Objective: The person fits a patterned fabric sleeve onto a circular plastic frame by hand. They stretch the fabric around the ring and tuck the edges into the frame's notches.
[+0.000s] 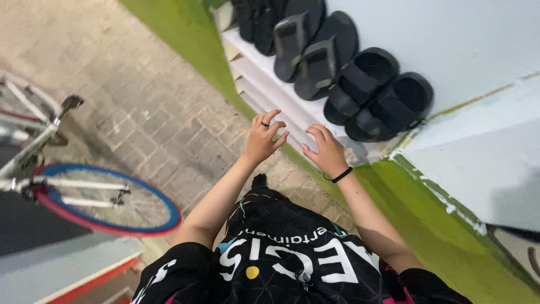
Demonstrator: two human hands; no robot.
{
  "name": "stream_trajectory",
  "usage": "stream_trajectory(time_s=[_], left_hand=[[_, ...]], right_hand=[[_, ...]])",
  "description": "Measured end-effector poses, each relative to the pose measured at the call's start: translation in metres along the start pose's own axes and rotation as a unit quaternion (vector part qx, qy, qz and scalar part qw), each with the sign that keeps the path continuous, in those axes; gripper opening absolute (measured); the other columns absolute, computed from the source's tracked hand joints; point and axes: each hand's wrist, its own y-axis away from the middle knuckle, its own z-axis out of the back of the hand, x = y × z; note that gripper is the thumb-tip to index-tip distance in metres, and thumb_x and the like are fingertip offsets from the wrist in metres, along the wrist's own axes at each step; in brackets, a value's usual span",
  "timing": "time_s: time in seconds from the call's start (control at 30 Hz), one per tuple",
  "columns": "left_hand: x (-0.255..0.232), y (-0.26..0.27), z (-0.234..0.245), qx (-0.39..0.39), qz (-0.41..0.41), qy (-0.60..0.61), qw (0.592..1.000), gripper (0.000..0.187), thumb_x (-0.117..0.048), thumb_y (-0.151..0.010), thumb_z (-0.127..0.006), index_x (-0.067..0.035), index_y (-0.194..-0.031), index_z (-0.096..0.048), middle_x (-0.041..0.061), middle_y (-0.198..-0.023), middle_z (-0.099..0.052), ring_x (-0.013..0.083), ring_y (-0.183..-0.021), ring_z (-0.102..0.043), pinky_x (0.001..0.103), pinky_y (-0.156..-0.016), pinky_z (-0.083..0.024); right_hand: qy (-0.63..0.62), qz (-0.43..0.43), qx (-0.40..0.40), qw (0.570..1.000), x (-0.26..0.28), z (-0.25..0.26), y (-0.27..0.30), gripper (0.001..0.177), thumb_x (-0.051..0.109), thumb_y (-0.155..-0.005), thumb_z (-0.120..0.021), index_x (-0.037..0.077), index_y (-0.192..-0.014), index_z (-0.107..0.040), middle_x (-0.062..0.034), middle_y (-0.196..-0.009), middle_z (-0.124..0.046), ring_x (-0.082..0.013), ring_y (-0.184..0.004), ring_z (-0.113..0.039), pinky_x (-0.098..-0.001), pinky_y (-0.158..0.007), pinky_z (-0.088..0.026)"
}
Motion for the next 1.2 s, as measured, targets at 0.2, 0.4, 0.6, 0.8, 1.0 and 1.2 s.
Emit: stream_trajectory(time_s=[0.2, 0.4, 0.6, 0.8, 1.0, 1.2], left_hand=[[0.008, 0.029, 0.033, -0.025, 0.055, -0.036, 0.998, 0.028, -0.025, -0.082, -0.083, -0.014, -0.104, -0.069, 0.008, -0.144, -0.052, 0.0317, -0.123, -0.053, 0.046, -0.105, -0.042], [0.032, 0.050, 0.074, -0.040, 0.102, -0.070, 0.992, 0.027, -0.024, -0.085, -0.082, -0.014, -0.106, -0.068, 0.009, -0.145, -0.053, 0.0330, -0.124, -0.053, 0.047, -0.104, -0.042], [0.070, 0.067, 0.125, -0.041, 0.141, -0.090, 0.985, 0.027, -0.025, -0.086, -0.079, -0.013, -0.107, -0.068, 0.009, -0.135, -0.058, 0.0332, -0.124, -0.055, 0.049, -0.107, -0.042], [0.121, 0.080, 0.177, 0.005, 0.242, -0.058, 0.969, 0.040, -0.027, -0.087, -0.078, -0.014, -0.122, -0.064, 0.010, -0.121, -0.068, 0.0331, -0.108, -0.061, 0.043, -0.093, -0.049], [0.181, 0.086, 0.228, 0.026, 0.285, -0.049, 0.957, 0.043, -0.026, -0.090, -0.076, -0.012, -0.128, -0.061, 0.008, -0.109, -0.070, 0.0276, -0.100, -0.068, 0.042, -0.091, -0.051], [0.227, 0.094, 0.262, -0.023, 0.267, -0.044, 0.962, 0.042, -0.023, -0.087, -0.077, -0.012, -0.125, -0.061, 0.009, -0.116, -0.070, 0.0272, -0.098, -0.068, 0.043, -0.090, -0.050]], right_hand=[[-0.039, 0.071, 0.028, 0.996, 0.028, -0.018, -0.019, 0.047, 0.026, -0.090, -0.075, 0.006, -0.128, -0.056, -0.0129, -0.136, -0.055, -0.0328, -0.123, -0.059, -0.0422, -0.098, -0.052], [-0.074, 0.120, 0.044, 0.989, 0.060, -0.042, -0.045, 0.047, 0.023, -0.089, -0.077, 0.007, -0.128, -0.057, -0.0137, -0.137, -0.056, -0.0351, -0.125, -0.058, -0.0428, -0.102, -0.051], [-0.081, 0.150, 0.068, 0.983, 0.096, -0.074, -0.088, 0.048, 0.022, -0.087, -0.078, 0.006, -0.127, -0.057, -0.0147, -0.137, -0.055, -0.0355, -0.124, -0.058, -0.0435, -0.103, -0.050], [-0.085, 0.146, 0.094, 0.981, 0.141, -0.110, -0.140, 0.048, 0.023, -0.088, -0.077, 0.007, -0.128, -0.057, -0.0142, -0.137, -0.055, -0.0353, -0.123, -0.059, -0.0432, -0.100, -0.051], [-0.084, 0.180, 0.103, 0.975, 0.187, -0.147, -0.200, 0.049, 0.023, -0.087, -0.077, 0.006, -0.128, -0.055, -0.0162, -0.138, -0.053, -0.0368, -0.123, -0.058, -0.0440, -0.101, -0.050], [-0.098, 0.189, 0.098, 0.972, 0.222, -0.181, -0.240, 0.048, 0.022, -0.087, -0.076, 0.006, -0.128, -0.056, -0.0150, -0.137, -0.056, -0.0373, -0.126, -0.057, -0.0437, -0.104, -0.049]])
